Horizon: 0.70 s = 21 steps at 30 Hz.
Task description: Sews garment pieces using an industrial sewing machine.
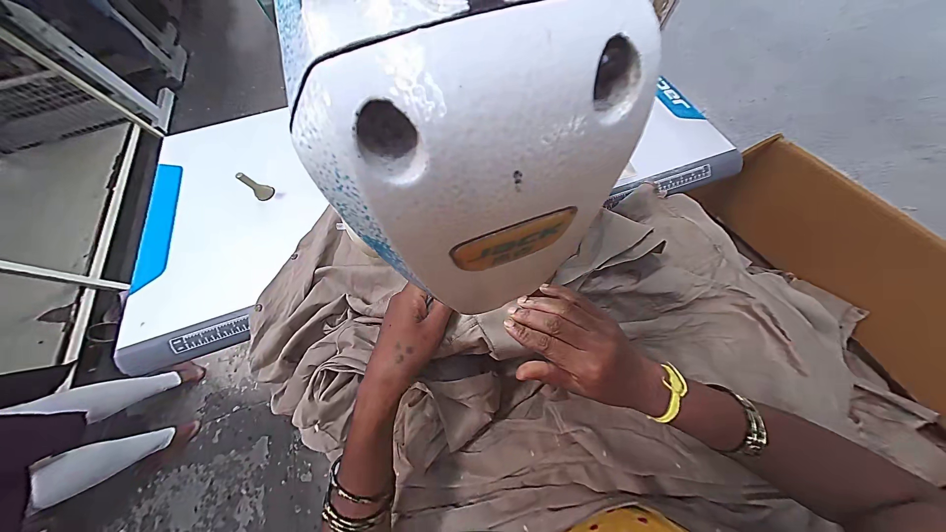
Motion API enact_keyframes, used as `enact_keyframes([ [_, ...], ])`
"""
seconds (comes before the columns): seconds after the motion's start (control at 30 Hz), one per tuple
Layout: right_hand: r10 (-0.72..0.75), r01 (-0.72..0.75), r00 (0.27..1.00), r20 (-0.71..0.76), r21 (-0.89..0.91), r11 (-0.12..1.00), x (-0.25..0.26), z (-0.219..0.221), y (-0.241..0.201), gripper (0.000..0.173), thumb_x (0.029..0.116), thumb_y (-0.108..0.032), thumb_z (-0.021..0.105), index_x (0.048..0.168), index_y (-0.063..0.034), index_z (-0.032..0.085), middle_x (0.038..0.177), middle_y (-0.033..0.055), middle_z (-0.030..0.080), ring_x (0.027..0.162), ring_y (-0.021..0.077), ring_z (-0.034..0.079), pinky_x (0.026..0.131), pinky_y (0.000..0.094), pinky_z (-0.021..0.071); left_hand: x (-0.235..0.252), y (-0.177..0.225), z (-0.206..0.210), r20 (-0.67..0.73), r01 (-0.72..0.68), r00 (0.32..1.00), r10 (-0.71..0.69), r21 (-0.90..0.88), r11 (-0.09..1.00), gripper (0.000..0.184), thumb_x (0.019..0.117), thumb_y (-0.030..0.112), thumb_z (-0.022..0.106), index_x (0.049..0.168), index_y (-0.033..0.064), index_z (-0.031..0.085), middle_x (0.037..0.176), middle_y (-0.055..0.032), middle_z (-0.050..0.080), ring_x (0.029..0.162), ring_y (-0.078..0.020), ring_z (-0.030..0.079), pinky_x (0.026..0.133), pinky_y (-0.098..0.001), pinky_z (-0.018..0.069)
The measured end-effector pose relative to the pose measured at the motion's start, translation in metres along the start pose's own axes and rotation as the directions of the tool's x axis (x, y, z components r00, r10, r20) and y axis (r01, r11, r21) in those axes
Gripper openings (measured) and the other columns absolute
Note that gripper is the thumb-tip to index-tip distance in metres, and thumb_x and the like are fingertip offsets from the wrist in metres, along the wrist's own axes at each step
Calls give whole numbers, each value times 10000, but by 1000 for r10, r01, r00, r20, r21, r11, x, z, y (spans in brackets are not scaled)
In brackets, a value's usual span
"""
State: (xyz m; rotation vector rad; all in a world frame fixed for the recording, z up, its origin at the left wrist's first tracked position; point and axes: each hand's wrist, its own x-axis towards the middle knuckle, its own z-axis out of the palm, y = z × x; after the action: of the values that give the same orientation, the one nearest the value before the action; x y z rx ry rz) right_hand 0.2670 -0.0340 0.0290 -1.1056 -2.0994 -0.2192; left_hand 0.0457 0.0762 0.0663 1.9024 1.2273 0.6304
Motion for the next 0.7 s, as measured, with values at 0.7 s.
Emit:
enact_keyframes([
  [0.7, 416, -342, 905, 86, -432, 835, 5, -31, 203, 224, 958, -199, 707, 1121, -50, 743, 1039, 178, 662, 968, 378, 634, 782, 502, 507, -25, -109, -1, 231, 163, 973, 18, -738, 655, 175, 937, 313, 717, 1087, 224, 702, 1002, 65, 747, 893, -31, 700, 827, -224, 584],
])
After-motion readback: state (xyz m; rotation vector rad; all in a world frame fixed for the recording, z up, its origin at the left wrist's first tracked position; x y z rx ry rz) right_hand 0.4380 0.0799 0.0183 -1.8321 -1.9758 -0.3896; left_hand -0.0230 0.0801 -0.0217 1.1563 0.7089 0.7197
